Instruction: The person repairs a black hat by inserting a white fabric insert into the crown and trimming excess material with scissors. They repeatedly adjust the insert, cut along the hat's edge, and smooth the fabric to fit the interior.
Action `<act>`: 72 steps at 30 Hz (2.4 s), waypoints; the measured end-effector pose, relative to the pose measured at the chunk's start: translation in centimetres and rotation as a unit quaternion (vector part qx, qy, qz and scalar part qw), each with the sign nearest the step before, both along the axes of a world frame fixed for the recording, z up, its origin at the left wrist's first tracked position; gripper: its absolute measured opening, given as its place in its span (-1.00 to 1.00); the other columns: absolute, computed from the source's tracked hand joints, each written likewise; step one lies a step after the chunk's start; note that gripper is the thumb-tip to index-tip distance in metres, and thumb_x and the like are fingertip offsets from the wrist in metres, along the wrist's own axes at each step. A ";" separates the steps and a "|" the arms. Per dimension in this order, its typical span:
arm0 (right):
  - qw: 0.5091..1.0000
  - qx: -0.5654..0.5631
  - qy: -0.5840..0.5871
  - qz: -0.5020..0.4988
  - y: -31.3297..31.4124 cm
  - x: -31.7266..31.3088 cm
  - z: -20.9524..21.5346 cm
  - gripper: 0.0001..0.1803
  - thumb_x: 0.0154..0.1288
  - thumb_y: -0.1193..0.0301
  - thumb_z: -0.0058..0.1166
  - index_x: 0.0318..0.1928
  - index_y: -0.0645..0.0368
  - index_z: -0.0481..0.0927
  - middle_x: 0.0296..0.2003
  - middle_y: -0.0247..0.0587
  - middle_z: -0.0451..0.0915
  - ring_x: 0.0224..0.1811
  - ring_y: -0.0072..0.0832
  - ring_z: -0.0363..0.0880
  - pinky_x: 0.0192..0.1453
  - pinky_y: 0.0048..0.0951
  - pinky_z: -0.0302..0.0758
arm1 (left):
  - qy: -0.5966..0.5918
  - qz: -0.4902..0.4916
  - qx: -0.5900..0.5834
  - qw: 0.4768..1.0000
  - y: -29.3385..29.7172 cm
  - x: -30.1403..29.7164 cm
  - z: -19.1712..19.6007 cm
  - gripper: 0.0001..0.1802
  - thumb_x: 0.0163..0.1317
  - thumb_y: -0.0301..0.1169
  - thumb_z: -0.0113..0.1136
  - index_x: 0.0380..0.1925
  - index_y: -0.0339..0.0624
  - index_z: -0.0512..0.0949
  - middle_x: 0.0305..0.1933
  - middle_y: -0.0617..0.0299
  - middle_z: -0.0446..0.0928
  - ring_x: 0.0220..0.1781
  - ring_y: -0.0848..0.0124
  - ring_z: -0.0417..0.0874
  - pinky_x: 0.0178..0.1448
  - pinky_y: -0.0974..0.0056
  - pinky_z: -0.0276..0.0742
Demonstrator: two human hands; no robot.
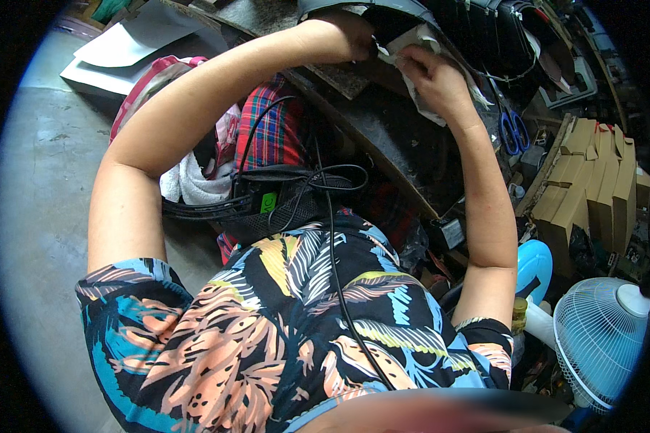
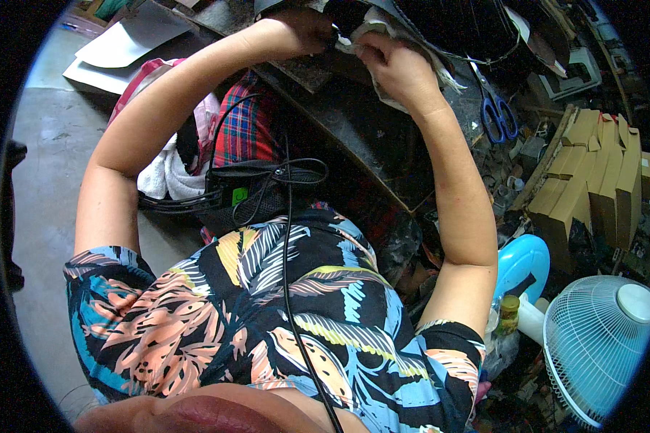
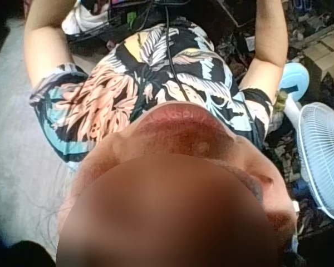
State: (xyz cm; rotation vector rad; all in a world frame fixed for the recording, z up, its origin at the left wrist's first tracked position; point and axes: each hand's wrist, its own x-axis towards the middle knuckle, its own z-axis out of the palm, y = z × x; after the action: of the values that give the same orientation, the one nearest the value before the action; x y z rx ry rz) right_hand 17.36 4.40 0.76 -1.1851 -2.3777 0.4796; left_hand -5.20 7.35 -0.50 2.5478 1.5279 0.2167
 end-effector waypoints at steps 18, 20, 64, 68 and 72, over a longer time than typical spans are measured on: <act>0.984 0.138 -0.080 0.084 -0.8 -0.6 0.3 -0.74 0.33 0.14 0.11 -0.09 -0.07 0.68 -0.16 -0.22 0.68 -0.17 -0.14 0.68 -0.08 -0.16 0.60 | 0.070 -0.107 0.040 0.991 1.9 -1.1 -2.0 -0.66 0.27 -0.18 0.07 -0.18 -0.20 0.63 -0.27 -0.10 0.63 -0.19 -0.02 0.68 -0.03 -0.01 0.54; 0.983 0.139 -0.072 0.094 -1.0 -0.8 0.5 -0.73 0.32 0.15 0.12 -0.07 -0.05 0.67 -0.11 -0.24 0.67 -0.14 -0.15 0.67 -0.04 -0.17 0.60 | 0.070 -0.116 0.028 0.990 1.3 -1.2 -1.4 -0.67 0.26 -0.21 0.03 -0.22 -0.22 0.63 -0.29 -0.14 0.62 -0.20 -0.06 0.68 -0.05 -0.04 0.54; 0.988 -0.010 -0.062 0.144 -2.0 -1.5 2.3 -0.66 0.41 0.30 0.08 0.15 0.02 0.57 -0.06 -0.10 0.66 -0.02 -0.26 0.66 0.09 -0.29 0.57 | -0.152 -0.128 0.145 0.969 -5.2 -2.0 0.9 -0.80 0.25 -0.35 0.16 -0.12 -0.03 0.57 -0.34 -0.02 0.62 -0.22 0.04 0.69 -0.13 0.05 0.59; 0.988 -0.063 -0.083 0.117 -1.7 -1.2 2.1 -0.66 0.43 0.28 0.06 0.15 0.02 0.56 -0.03 -0.14 0.67 0.05 -0.27 0.66 0.14 -0.29 0.57 | -0.063 -0.099 0.073 0.990 -5.6 -2.3 2.1 -0.80 0.21 -0.38 0.20 -0.17 -0.12 0.61 -0.35 -0.03 0.62 -0.24 0.06 0.70 -0.14 0.04 0.60; 0.987 -0.050 -0.085 0.131 -1.4 -1.2 1.9 -0.69 0.42 0.28 0.06 0.12 0.02 0.58 0.02 -0.18 0.64 0.06 -0.27 0.65 0.15 -0.26 0.57 | 0.078 -0.097 -0.084 0.989 -7.2 -2.8 5.1 -0.78 0.16 -0.32 0.25 -0.26 -0.21 0.64 -0.31 -0.09 0.64 -0.21 -0.02 0.69 -0.11 0.02 0.61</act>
State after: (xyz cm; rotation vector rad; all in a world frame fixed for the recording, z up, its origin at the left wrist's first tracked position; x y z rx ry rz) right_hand 16.17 2.99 2.68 -0.9925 -2.7016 0.6095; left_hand -8.05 0.13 4.59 2.6060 1.2717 -0.1338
